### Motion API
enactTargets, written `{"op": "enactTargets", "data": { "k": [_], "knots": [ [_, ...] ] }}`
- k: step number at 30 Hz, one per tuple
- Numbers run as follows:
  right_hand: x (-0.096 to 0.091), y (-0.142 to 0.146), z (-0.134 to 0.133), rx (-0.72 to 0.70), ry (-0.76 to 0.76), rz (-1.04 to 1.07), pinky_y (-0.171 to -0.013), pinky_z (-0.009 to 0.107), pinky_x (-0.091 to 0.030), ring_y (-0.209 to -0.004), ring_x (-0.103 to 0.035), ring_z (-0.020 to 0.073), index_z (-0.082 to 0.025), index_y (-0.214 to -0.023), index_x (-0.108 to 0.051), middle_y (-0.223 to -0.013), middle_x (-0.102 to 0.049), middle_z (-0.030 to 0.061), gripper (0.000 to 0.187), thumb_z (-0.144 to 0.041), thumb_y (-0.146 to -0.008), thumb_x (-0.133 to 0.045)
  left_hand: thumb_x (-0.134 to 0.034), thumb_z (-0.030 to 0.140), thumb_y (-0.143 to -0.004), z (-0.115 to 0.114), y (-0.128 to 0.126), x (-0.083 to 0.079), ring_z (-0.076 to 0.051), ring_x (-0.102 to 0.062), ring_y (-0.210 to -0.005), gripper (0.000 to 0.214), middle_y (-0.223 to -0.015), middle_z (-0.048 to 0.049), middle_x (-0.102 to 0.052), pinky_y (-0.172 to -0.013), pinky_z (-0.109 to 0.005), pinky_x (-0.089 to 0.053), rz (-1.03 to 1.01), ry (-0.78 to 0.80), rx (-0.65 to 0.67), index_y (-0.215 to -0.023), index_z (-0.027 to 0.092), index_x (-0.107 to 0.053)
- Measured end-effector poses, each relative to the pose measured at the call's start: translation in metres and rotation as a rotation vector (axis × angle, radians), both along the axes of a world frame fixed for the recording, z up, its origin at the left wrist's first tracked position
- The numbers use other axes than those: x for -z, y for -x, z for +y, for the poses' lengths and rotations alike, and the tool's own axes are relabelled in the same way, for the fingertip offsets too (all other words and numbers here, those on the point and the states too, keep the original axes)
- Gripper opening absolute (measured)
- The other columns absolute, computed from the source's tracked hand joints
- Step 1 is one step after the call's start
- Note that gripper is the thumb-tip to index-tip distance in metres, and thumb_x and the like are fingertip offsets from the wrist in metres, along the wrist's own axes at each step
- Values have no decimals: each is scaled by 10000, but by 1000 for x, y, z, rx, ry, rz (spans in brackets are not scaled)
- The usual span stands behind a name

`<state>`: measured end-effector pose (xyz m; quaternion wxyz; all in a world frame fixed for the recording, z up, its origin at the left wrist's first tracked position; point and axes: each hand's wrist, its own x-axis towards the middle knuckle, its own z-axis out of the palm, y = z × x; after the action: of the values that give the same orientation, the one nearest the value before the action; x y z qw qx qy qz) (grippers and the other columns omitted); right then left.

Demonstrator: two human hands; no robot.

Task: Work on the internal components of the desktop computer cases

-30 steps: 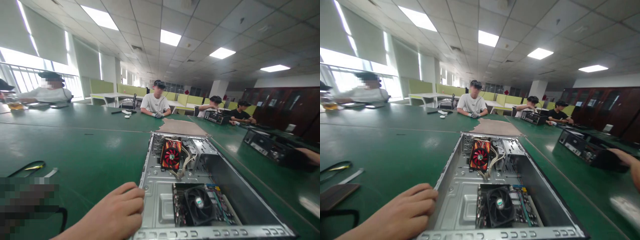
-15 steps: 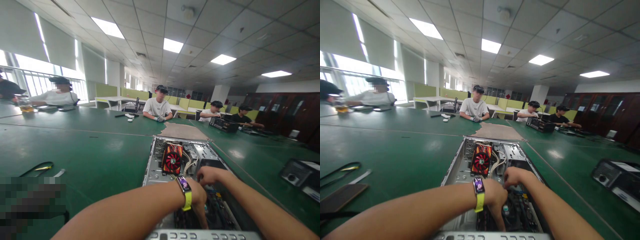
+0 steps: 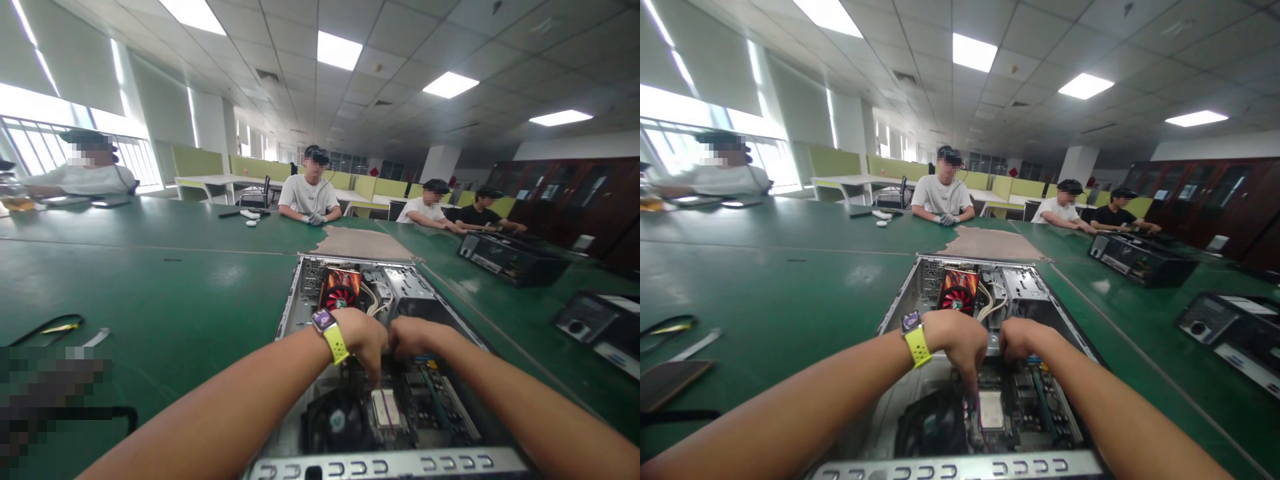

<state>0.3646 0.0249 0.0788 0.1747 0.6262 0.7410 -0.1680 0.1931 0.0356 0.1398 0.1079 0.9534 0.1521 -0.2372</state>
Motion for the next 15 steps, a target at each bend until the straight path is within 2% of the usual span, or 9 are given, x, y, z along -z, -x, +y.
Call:
{"op": "enactTargets", "data": {
  "k": [2,5,8,11,13,15],
  "knots": [
    [-1,0,-2,1,-29,-11,-577,238,-389,-749,-606,181,-242,-868,-709,-825,-696,19,302,-244,-585,-605,-689,283,-600,0,-5,13,-233,-589,-660,107,-649,-67,-650,-635,-354,-467,-98,-136,15,-594,180,-663],
    [0,3,-4,22,-38,-20,-580,236,-396,-764,-612,186,-252,-862,-710,-828,-697,15,299,-238,-583,-605,-649,175,-599,-2,-17,38,-241,-587,-627,168,-589,-94,-633,-641,-368,-467,-14,-139,26,-446,155,-582],
    [-1,8,-5,46,-28,-29,-561,230,-394,-746,-617,181,-245,-850,-712,-818,-698,16,290,-226,-576,-617,-652,186,-603,0,-24,55,-239,-590,-620,204,-564,-89,-629,-662,-374,-477,28,-132,4,-421,156,-565],
    [-15,15,-11,55,-41,-35,-568,218,-407,-747,-616,172,-244,-853,-708,-815,-695,14,271,-254,-590,-644,-659,226,-610,5,-26,62,-231,-599,-641,117,-606,-72,-653,-689,-364,-483,1,-150,-24,-512,167,-635],
    [-30,22,-26,57,-108,-33,-594,212,-423,-745,-611,163,-245,-852,-704,-789,-689,13,248,-320,-621,-653,-682,253,-595,9,-28,69,-230,-598,-636,112,-608,-71,-657,-685,-361,-483,-26,-151,-16,-527,169,-650],
    [-40,32,-53,57,-287,-25,-615,202,-433,-725,-605,148,-254,-832,-699,-745,-677,7,240,-408,-658,-640,-729,252,-533,15,-31,80,-224,-585,-589,146,-549,-65,-634,-644,-354,-480,-144,-119,-7,-473,165,-628]
  ]
}}
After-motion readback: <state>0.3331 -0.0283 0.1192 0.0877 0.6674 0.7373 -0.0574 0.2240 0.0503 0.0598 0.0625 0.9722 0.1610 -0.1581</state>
